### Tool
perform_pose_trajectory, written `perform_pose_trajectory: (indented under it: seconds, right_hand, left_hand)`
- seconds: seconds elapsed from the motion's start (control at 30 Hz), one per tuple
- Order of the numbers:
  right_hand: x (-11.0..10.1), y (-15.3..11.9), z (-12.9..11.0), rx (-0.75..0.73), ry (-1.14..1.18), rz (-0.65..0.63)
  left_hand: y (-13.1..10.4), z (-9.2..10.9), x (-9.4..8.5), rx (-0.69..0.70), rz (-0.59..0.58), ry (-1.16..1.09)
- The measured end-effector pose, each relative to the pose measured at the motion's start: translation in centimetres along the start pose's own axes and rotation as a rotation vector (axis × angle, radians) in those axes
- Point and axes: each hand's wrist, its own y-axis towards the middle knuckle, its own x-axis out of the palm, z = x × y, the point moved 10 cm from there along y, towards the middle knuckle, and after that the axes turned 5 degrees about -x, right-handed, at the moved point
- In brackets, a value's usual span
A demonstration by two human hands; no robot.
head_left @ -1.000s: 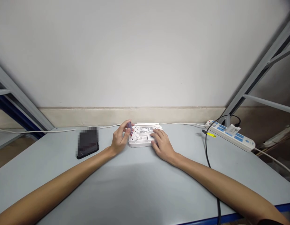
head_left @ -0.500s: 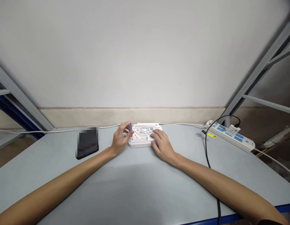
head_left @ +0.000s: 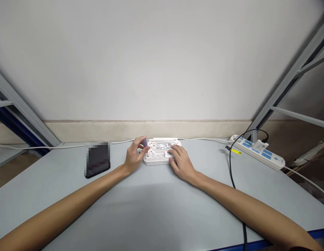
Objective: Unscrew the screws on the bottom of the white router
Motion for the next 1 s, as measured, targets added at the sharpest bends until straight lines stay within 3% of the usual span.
perform_pose_trajectory:
  seconds: [0.23, 0.43, 0.6, 1.0]
  right_hand:
    - [0.0, 0.0, -0.1, 0.001, 0.006, -0.001]
    - [-0.2, 0.0, -0.2, -0.011, 0.006, 0.003]
    - [-0.1, 0.0, -0.2, -0.012, 0.004, 0.004]
    - [0.0, -0.1, -0.1, -0.012, 0.006, 0.004]
  left_hand:
    - [-0.2, 0.2, 0.7, 0.025, -0.083, -0.13]
    - [-0.2, 0.5, 0.0, 0.035, -0.002, -0.022]
    - [-0.2, 0.6, 0.8, 0.011, -0.099, -0.15]
    - [0.0, -0.6, 0.2, -0.088, -0.02, -0.144]
